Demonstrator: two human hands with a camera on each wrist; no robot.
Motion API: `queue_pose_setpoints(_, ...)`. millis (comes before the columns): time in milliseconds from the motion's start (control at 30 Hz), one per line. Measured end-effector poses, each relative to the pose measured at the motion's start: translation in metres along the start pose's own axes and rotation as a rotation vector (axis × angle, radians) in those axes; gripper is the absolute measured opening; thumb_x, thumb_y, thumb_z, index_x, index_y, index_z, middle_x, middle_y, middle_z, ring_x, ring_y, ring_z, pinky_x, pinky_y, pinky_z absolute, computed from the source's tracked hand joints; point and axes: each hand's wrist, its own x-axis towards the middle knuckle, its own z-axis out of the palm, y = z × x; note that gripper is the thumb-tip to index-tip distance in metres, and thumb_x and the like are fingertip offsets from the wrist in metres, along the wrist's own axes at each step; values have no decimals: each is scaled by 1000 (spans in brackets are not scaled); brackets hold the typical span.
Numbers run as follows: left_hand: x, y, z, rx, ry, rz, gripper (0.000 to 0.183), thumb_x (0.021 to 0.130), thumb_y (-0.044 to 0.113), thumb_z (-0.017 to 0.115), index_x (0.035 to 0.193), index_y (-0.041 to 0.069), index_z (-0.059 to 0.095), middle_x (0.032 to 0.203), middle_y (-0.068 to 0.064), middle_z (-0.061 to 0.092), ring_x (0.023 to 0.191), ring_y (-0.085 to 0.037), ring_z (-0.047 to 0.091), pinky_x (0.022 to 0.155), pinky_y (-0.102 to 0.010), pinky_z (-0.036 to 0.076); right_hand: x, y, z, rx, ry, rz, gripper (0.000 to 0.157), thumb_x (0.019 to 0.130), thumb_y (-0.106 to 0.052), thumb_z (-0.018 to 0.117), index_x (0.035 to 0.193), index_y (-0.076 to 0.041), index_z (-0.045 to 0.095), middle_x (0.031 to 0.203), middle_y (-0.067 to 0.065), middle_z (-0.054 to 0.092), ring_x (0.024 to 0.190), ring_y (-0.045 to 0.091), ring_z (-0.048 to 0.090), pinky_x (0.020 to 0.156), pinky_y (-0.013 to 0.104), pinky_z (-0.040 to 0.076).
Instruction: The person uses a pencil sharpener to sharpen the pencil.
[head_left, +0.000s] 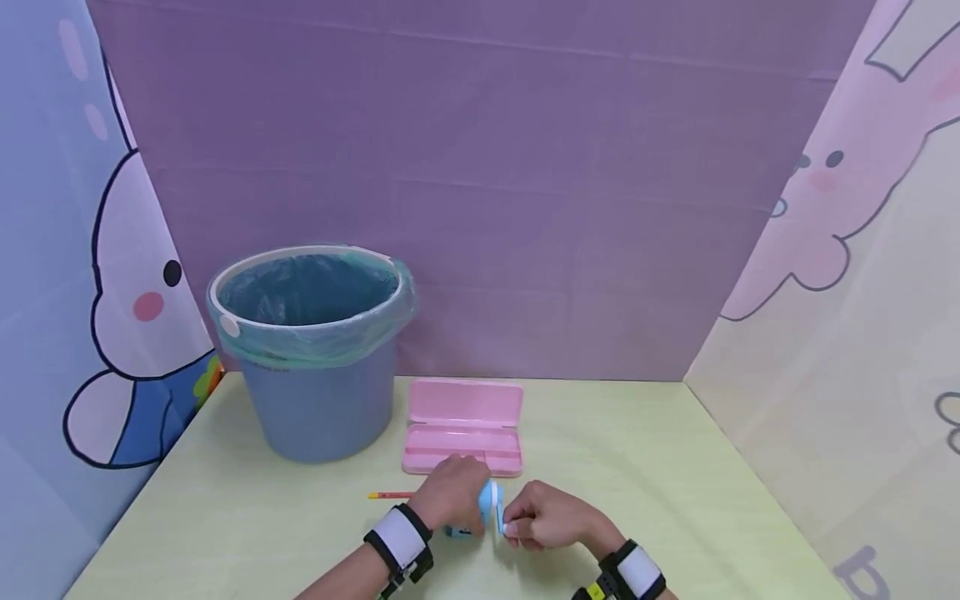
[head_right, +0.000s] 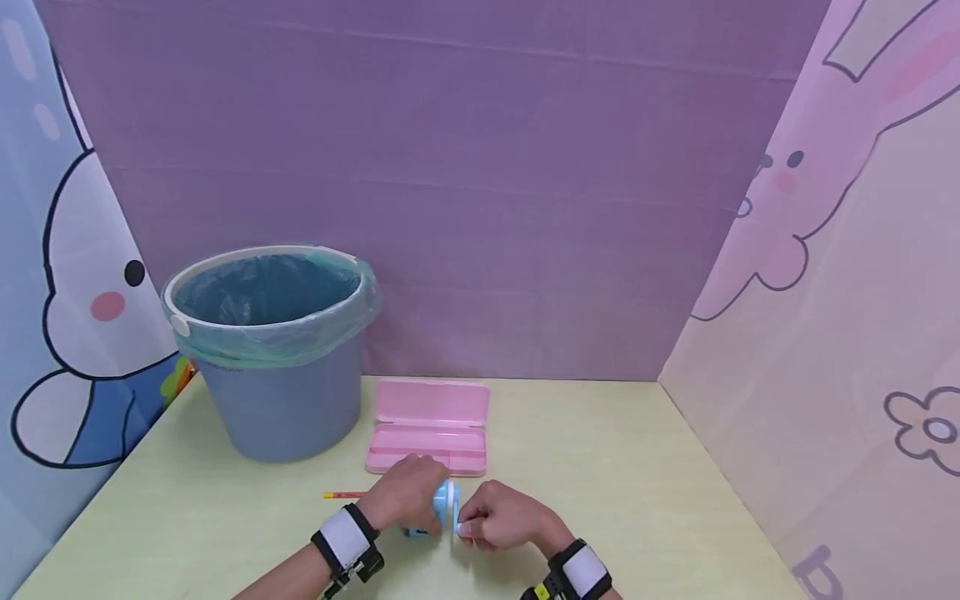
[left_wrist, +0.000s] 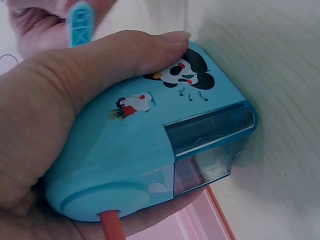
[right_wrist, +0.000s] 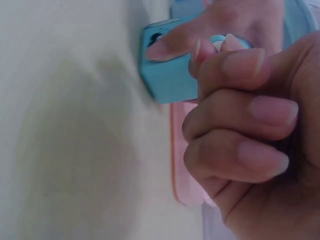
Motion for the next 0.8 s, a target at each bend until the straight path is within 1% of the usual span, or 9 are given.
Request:
queue_pose_setpoints(67, 0, 0, -1, -7, 1, -5, 42, 60, 24, 99, 88, 16, 69, 75, 7, 55, 70, -13, 48, 68, -27, 41, -1, -4, -2, -14, 7, -13, 28, 95, 3, 52, 73, -5, 67, 52, -9, 46, 47, -1, 41, 52, 16, 31)
queue_pose_setpoints(233, -1, 2, -2, -21, -12, -16, 41, 61, 24, 99, 88, 16, 69, 75, 7, 55, 71, -14, 48, 68, -27, 40, -4, -10, -8, -15, 18, -46, 29, 99, -2, 54, 73, -1, 66, 51, -7, 46, 47, -2, 40, 53, 15, 32)
queue_pose_setpoints(367, -1, 1, -2, -12, -8, -21, 43, 61, 25, 99, 90, 15, 70, 76, 7, 55, 73, -13, 48, 70, -28, 41, -4, -13, -12, -23, 37, -79, 28, 98, 2, 52, 74, 2, 65, 52, -7, 45, 47, -3, 39, 54, 15, 31)
queue_pose_setpoints(467, -1, 1, -2, -8, -7, -13, 44, 60, 25, 99, 91, 15, 70, 77, 7, 56, 73, -13, 48, 72, -28, 41, -4, -14, -14, -32, 43, -80, 28, 98, 2, 51, 74, 2, 65, 52, -9, 45, 47, -3, 40, 55, 15, 32)
queue_pose_setpoints(567, -1, 2, -2, -7, -19, -12, 44, 61, 25, 99, 93, 15, 70, 79, 7, 57, 74, -13, 48, 74, -29, 42, -4, -15, -15, -35, 51, -77, 29, 100, -2, 53, 74, 2, 66, 52, -9, 46, 47, -3, 41, 56, 15, 33)
queue_pose_setpoints(667, -1, 3, -3, -6, -30, -21, 44, 62, 25, 99, 94, 15, 70, 80, 7, 57, 75, -13, 49, 75, -29, 42, -4, -17, -17, -50, 72, -82, 30, 100, -5, 55, 73, -1, 66, 52, -8, 46, 48, -3, 41, 57, 15, 33)
queue_pose_setpoints(800, -1, 4, -3, -11, -36, -38, 44, 62, 25, 99, 95, 15, 70, 80, 7, 57, 75, -14, 49, 74, -30, 43, -3, -21, -21, -50, 108, -63, 29, 100, -3, 56, 72, -4, 66, 52, -8, 46, 48, -1, 40, 56, 16, 32)
